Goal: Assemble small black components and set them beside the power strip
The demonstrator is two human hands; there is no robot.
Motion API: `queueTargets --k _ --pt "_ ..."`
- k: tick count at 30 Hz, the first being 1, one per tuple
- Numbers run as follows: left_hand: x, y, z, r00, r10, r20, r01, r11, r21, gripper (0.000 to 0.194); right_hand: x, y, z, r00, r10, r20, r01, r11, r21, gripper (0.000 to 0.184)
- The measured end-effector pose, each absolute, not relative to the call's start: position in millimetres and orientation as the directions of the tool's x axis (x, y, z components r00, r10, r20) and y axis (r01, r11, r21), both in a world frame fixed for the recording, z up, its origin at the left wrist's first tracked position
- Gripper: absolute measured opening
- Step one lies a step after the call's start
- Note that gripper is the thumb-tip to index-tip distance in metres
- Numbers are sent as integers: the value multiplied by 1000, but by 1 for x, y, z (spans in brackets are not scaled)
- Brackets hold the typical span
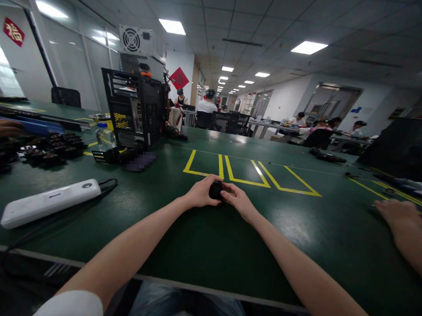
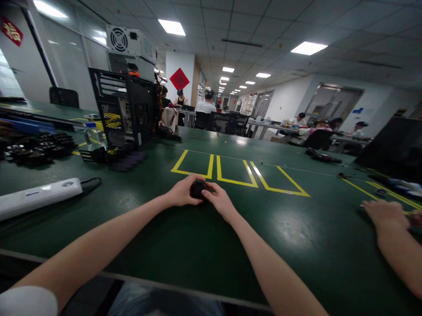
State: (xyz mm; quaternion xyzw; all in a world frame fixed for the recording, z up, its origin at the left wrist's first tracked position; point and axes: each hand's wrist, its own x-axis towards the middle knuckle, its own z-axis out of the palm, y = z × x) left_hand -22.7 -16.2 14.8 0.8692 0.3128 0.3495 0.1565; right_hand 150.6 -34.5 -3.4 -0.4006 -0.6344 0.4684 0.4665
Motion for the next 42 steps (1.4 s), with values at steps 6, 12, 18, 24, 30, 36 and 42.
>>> queueTargets --k 6,12,18,24,30,36,42 --pt "-22 -16 15 567 648 509 424 -759 494 60 149 -38 -3 -236 924 302 37 319 -947 30" --pt "-21 -16 14 547 674 497 431 -736 522 61 147 -36 -3 -189 934 304 58 319 -946 27" --pt "-22 -16 15 559 663 498 430 -746 509 60 149 -36 -3 -234 934 269 78 294 -953 33" --pt "-21 -16 15 553 659 510 430 -750 503 60 149 -37 -8 -211 924 319 47 335 -941 25" --pt "-21 -16 17 552 672 493 428 -736 525 60 149 -34 -7 -187 928 324 79 343 -936 26" --pt "-21 -16 16 563 660 498 426 -748 510 58 151 -40 -3 -223 940 259 137 294 -946 31" --pt "-21 -15 15 565 649 510 427 -759 492 58 148 -44 -3 -213 927 308 72 329 -942 26"
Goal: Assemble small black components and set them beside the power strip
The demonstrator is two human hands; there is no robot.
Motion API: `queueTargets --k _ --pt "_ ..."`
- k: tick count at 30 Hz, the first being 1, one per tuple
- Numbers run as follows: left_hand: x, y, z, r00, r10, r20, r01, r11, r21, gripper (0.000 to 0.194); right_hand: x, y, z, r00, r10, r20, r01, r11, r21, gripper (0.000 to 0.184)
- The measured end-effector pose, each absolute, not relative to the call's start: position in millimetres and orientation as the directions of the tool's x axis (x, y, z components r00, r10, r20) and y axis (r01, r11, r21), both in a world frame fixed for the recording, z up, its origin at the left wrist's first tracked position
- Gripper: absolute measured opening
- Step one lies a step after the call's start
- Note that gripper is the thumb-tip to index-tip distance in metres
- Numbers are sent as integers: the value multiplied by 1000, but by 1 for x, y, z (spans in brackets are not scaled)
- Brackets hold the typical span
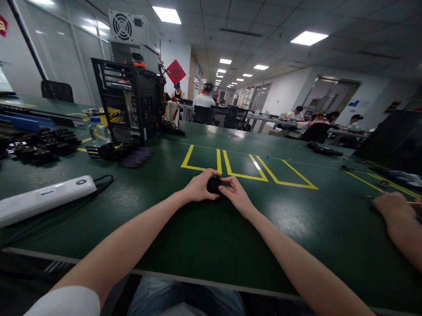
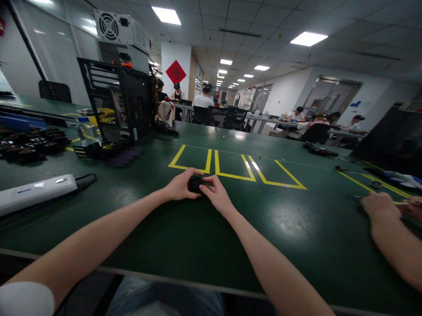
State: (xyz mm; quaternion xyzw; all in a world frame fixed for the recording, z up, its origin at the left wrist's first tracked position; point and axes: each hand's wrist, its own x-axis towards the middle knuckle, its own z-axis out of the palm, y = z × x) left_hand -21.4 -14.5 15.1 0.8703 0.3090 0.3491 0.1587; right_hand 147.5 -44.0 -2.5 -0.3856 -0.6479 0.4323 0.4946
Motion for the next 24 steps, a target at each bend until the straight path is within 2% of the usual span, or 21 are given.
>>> queueTargets --k 4,11,15,21,24 --pt "-21 -13 14 566 644 514 427 -763 486 59 147 -41 -3 -196 927 320 72 339 -938 22" --pt "-21 -13 13 564 638 524 423 -768 480 58 149 -37 -5 -234 929 285 96 314 -945 31" --pt "-21 -15 14 563 644 518 431 -764 481 58 148 -39 -6 -234 919 317 49 337 -940 30" --pt "-21 -14 15 561 657 503 446 -752 485 59 148 -40 -7 -199 921 335 63 353 -933 22" --pt "-20 -14 14 559 656 508 436 -753 493 59 148 -39 -7 -194 923 333 72 351 -933 28"
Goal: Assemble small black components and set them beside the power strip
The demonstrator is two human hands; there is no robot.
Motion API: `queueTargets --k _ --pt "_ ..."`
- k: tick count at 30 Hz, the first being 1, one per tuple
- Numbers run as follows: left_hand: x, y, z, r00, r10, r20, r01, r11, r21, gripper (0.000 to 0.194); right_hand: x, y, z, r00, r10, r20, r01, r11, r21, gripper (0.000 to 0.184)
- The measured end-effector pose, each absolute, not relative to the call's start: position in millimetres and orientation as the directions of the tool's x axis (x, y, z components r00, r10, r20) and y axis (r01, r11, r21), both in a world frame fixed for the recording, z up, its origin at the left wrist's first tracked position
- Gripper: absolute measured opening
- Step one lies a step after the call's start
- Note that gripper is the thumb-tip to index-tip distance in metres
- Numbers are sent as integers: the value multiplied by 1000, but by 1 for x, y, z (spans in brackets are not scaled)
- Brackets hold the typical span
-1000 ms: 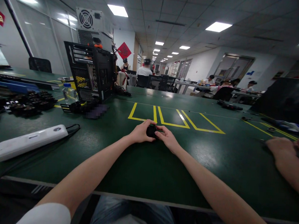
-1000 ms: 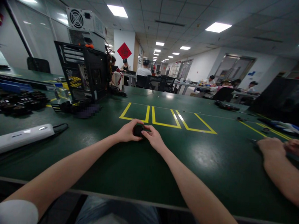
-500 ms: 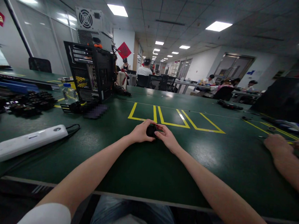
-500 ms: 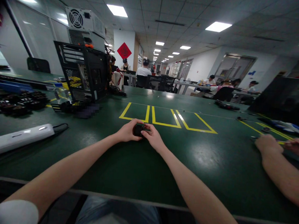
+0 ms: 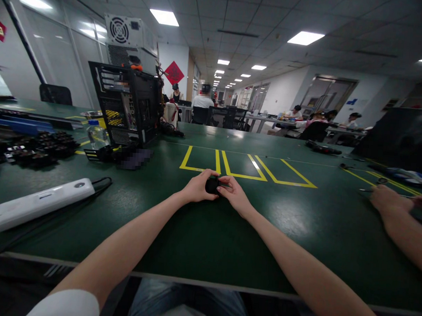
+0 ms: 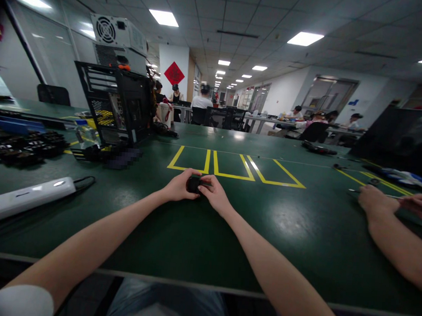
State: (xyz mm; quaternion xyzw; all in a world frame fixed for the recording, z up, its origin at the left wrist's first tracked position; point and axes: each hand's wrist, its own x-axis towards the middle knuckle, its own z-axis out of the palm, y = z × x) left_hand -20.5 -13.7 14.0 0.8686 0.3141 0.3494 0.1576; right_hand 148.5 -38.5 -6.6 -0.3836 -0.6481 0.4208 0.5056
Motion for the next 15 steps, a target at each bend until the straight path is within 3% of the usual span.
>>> queueTargets --k 5,15 --pt "-21 -15 15 562 654 507 432 -755 493 56 151 -38 -6 -248 932 264 111 298 -948 33" --pt "-21 -13 12 557 650 517 442 -759 479 59 146 -36 -8 -203 914 351 67 370 -926 21"
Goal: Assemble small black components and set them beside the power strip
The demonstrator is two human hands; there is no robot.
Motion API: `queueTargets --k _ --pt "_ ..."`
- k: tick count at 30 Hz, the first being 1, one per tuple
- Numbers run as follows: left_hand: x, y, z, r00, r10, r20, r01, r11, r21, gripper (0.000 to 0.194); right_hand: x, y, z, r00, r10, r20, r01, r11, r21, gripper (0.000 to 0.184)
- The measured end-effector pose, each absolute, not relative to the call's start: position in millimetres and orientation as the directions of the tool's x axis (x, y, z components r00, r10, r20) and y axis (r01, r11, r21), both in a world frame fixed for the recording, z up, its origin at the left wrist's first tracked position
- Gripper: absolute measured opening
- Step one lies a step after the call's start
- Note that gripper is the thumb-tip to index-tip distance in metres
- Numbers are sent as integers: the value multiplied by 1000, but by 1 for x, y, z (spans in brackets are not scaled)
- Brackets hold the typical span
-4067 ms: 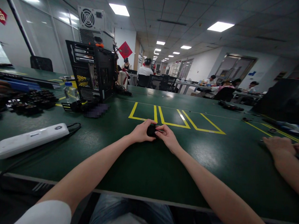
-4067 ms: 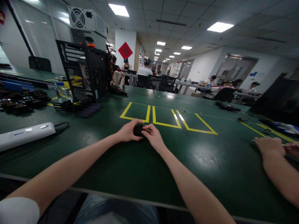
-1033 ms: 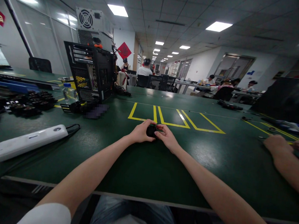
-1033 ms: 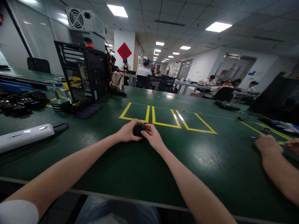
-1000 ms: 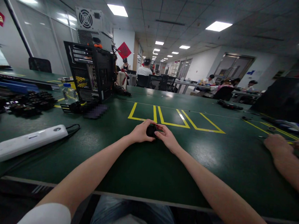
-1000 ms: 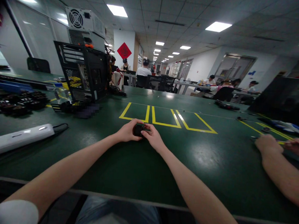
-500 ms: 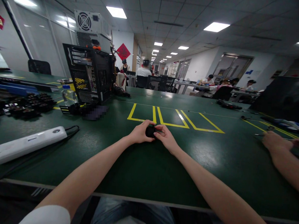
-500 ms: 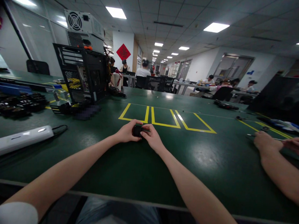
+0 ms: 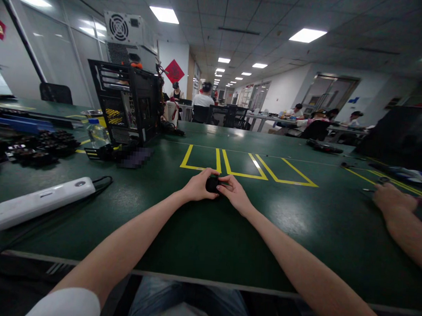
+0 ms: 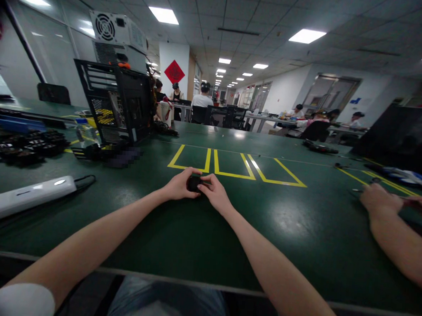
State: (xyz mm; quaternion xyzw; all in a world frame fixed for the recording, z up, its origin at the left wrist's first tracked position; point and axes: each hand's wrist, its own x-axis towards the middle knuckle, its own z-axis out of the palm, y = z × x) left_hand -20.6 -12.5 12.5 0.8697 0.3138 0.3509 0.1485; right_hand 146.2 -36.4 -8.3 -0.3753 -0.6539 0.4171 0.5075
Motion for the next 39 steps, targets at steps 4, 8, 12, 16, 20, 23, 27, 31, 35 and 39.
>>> queueTargets --k 4,8,12,16,20,23,27,31,35,39 --pt "-20 -13 13 554 652 518 441 -758 481 59 147 -35 -8 -203 909 364 55 381 -923 29" --pt "-21 -15 14 555 657 511 442 -753 488 56 149 -36 -6 -230 920 319 82 345 -935 39" --pt "-21 -15 16 555 662 504 447 -748 490 58 149 -38 -6 -217 930 297 84 320 -944 32" --pt "-21 -15 16 562 662 495 447 -747 492 59 147 -38 -6 -187 927 324 59 339 -939 25" --pt "-21 -15 16 554 675 487 450 -736 506 59 146 -37 -6 -216 910 353 15 364 -931 27" --pt "-21 -16 16 548 685 480 453 -726 518 58 147 -38 -5 -215 920 328 27 342 -939 33" --pt "-21 -16 16 548 675 493 434 -734 522 56 147 -39 -4 -240 920 309 50 329 -943 33" --pt "-21 -15 15 544 677 496 446 -733 513 58 147 -40 -4 -225 919 324 38 341 -939 29" --pt "-21 -13 14 548 672 498 452 -739 500 60 147 -39 -6 -195 938 285 55 301 -952 25" --pt "-21 -13 14 553 675 488 456 -736 501 59 148 -35 -7 -174 947 269 42 280 -959 29"
